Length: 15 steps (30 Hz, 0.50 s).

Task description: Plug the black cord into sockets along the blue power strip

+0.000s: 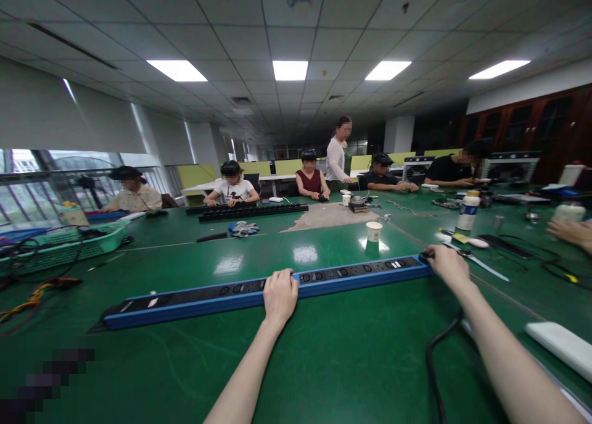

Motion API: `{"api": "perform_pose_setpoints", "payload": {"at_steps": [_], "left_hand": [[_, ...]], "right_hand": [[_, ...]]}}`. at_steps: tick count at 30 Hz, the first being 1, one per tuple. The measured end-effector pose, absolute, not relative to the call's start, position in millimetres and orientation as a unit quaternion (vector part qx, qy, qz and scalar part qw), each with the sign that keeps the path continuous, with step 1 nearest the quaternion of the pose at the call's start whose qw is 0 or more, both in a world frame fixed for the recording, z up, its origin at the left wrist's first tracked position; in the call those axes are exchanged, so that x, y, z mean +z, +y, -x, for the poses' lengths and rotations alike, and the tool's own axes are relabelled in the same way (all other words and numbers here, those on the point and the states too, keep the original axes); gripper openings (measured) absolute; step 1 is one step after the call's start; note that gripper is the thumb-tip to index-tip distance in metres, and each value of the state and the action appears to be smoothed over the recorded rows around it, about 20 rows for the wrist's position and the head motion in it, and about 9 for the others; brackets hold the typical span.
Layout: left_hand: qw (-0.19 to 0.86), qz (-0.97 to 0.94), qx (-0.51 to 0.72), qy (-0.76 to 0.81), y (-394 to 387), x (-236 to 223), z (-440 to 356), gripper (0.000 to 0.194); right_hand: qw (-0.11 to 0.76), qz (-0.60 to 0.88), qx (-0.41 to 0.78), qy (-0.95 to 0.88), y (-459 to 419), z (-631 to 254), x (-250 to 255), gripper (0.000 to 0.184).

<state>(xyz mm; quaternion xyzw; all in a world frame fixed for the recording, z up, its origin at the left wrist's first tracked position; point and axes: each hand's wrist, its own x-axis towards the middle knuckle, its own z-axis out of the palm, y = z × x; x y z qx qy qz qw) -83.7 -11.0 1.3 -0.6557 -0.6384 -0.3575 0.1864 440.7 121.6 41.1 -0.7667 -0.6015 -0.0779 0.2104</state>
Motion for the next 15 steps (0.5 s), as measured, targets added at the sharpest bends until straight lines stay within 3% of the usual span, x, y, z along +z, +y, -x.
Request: {"api": "perform_pose_setpoints", "payload": {"at_steps": [9, 15], "left_hand": [[0.187, 0.653, -0.365, -0.637, -13, 3, 83, 0.028], [0.186, 0.654, -0.362, -0.637, -12, 3, 83, 0.028]], "right_hand": [[0.17, 0.769, -0.055, -0.614, 119, -438, 52, 0.042], [0.174, 0.777, -0.049, -0.602, 115, -439, 67, 0.035]]}}
